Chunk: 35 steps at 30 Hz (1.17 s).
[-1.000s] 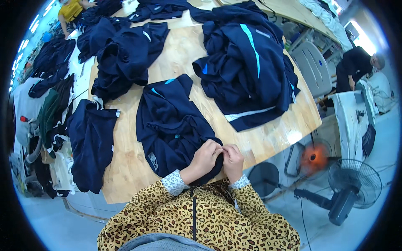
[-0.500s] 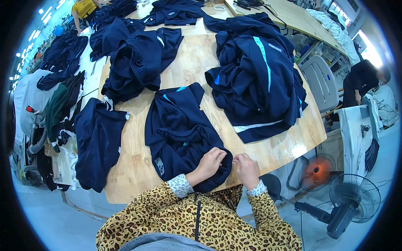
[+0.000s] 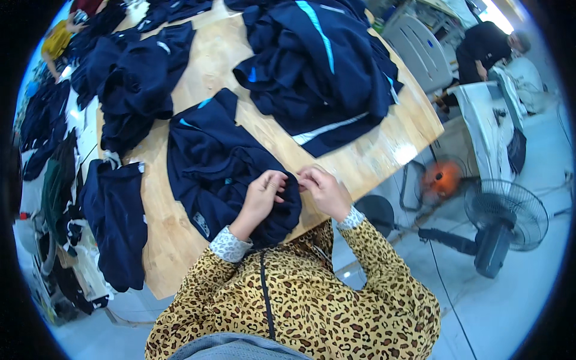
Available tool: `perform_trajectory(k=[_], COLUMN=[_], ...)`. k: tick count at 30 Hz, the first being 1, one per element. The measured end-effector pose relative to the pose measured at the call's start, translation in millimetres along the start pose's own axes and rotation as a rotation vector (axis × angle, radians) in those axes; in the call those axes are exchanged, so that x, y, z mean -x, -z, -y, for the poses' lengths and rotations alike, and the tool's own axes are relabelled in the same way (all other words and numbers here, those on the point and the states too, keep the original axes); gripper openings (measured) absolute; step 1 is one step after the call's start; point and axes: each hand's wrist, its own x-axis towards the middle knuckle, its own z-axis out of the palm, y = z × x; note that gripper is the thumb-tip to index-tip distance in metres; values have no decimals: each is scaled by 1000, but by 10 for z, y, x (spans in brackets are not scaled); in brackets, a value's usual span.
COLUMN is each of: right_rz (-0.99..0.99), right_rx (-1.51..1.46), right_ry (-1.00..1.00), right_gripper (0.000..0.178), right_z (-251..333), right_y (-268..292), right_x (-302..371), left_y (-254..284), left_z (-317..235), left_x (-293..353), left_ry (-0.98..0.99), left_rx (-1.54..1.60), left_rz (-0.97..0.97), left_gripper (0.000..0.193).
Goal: The person trims loose threads from a garment using thread snips, turning and feeling along the seams and waistband by hand.
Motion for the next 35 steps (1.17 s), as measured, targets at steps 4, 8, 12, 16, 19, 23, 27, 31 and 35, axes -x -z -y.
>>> perform_trajectory(k=[4,8,12,16,19,23,27,31,35], right_rz=[38,105,199,230,228,221,156,202,222], right_rx=[279,467,441,286,192,96,23,113,147], right_ry=[205,300,336,145,39,-70,-56,-72,-39], right_gripper=[8,11,15,13,11,9,8,8,7], right_z=[96,131,-4,-24,-53,-64,-48,22,68], right_y=[5,15,72,167,201,199,156,169,154], right_x=[-7,0,-116,-202,-234,-250,-250,-260,-275], left_y=[37,37,38,90,127,123,87,49,39], left_z=[52,-20,-108,-317,-526,-605,-636,-661,-638], left_x=[-106,-142,-81,74,165,154,24,-66,-100], left_ry=[106,191,169,-14,-113,-175,-102,-121,-98], left_rx=[-46,-143,-267,-521,-592,-690,-830,-953,-1021], left_rz=[5,30,77,110,176,262,305,333,337], left_gripper=[25,23,21,35,42,47,40,38,38])
